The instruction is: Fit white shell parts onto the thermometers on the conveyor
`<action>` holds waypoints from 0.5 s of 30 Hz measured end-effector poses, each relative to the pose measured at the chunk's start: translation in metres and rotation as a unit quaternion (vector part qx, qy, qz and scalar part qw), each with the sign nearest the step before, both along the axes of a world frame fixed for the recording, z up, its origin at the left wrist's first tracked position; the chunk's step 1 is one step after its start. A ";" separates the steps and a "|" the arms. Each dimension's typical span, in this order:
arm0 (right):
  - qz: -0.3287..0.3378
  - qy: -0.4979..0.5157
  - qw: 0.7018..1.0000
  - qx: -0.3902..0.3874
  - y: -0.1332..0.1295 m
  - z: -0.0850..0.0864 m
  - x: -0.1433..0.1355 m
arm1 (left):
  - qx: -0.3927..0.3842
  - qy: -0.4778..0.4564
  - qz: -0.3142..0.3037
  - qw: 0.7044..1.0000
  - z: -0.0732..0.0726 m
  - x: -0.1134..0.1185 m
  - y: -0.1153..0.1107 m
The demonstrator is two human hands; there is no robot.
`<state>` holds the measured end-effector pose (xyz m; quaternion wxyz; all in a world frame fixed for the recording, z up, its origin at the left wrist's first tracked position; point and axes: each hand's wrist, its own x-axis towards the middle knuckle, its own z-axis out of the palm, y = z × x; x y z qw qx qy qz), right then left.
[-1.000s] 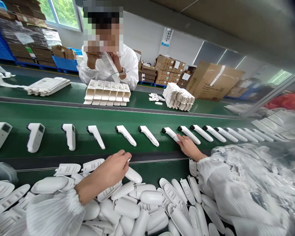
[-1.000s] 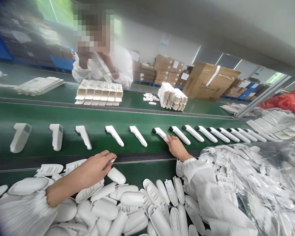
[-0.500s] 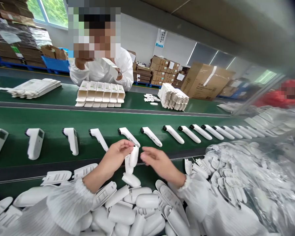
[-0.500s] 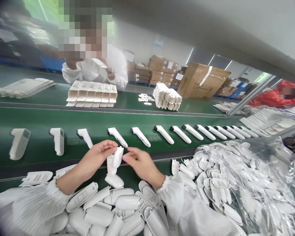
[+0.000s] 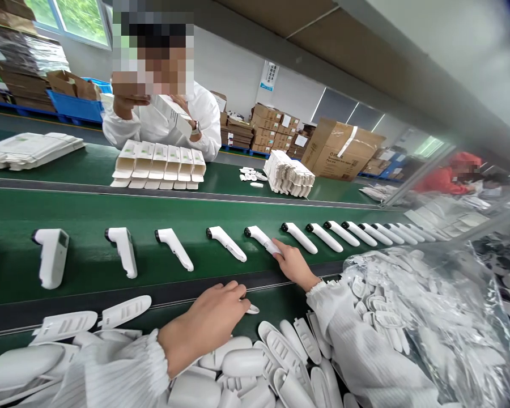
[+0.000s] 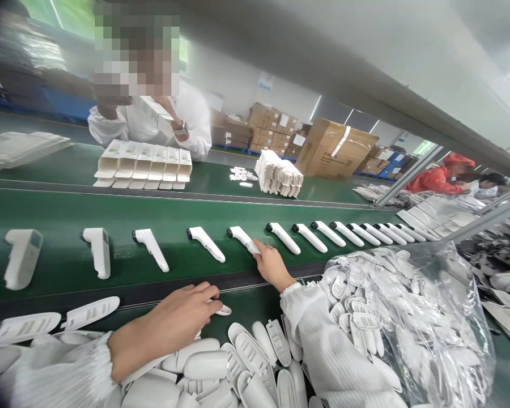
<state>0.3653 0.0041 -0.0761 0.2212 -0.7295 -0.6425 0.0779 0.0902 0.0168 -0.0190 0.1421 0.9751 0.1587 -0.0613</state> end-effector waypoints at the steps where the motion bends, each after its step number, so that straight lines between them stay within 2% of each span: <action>1: 0.002 -0.044 0.999 -0.006 0.004 -0.004 0.001 | 0.016 0.011 -0.001 1.000 0.001 0.002 -0.001; 3: 0.001 -0.113 0.993 -0.015 0.010 -0.009 0.003 | 0.019 0.016 0.020 0.999 0.002 0.004 0.002; 5: -0.002 -0.147 0.989 -0.026 0.013 -0.007 0.002 | -0.009 -0.015 0.078 0.997 0.004 0.003 0.010; 7: -0.015 -0.149 0.989 -0.011 0.010 0.004 -0.004 | -0.056 -0.070 0.138 0.986 0.006 -0.001 0.019; 9: -0.009 -0.106 0.994 0.040 0.001 0.020 -0.018 | -0.103 -0.118 0.177 0.972 0.008 -0.005 0.027; 11: 0.064 -0.014 0.996 0.065 -0.013 0.039 -0.042 | -0.143 -0.148 0.199 0.958 0.010 -0.006 0.030; 13: 0.187 0.088 0.978 0.024 -0.025 0.056 -0.067 | -0.181 -0.165 0.219 0.944 0.011 -0.005 0.030; 15: 0.245 0.152 0.958 -0.015 -0.030 0.067 -0.086 | -0.196 -0.180 0.243 0.933 0.011 -0.003 0.027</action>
